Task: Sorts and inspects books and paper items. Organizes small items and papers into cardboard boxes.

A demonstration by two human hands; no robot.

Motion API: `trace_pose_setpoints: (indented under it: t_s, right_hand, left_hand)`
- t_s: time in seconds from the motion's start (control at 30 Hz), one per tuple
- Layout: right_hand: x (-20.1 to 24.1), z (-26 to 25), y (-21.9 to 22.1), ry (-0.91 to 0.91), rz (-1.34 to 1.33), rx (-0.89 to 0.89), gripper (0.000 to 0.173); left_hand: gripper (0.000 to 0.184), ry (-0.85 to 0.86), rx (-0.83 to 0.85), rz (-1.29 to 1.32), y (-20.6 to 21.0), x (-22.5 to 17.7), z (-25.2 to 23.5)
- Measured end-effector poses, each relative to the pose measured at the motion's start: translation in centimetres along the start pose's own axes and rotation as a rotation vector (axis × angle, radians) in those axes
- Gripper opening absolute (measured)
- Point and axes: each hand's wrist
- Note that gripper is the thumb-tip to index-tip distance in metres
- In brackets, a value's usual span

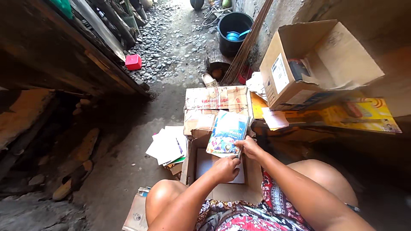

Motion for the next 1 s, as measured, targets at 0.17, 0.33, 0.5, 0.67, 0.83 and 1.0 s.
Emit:
trace_pose_setpoints:
  t_s: [0.17,0.33,0.5,0.67,0.83,1.0]
  right_hand:
    - [0.1,0.4,0.1,-0.041,0.164,0.020,0.082]
    - [0.6,0.6,0.1,-0.163,0.250,0.064,0.079]
    - [1.3,0.8,0.0,-0.186,0.264,0.147,0.074]
    - [2.2,1.3,-0.6,-0.178,0.186,0.292,0.063]
    - [2.8,2.1,-1.2,-0.220,0.057,0.419,0.063]
    - [4.4,2.5,-1.4,-0.286,-0.030,0.400,0.059]
  left_hand:
    - [0.025,-0.005,-0.040,0.115,-0.7,0.8,-0.6]
    - [0.032,-0.231,-0.178,0.309,-3.5,0.7,-0.6]
    - [0.044,-0.620,-0.484,0.499,-5.2,4.4,-1.6]
    - [0.054,-0.832,-0.570,0.772,-5.2,7.8,-1.6]
    - [0.067,-0.833,-0.468,1.094,-5.3,7.1,-0.8]
    - [0.053,-0.551,-0.458,1.263,-6.2,6.0,-0.2]
Point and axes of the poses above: each hand's wrist, its own z-axis away from the middle knuckle, its own y-axis out of the palm, x = y × z, and after that the axes turned 10 degrees about -y, right-handed
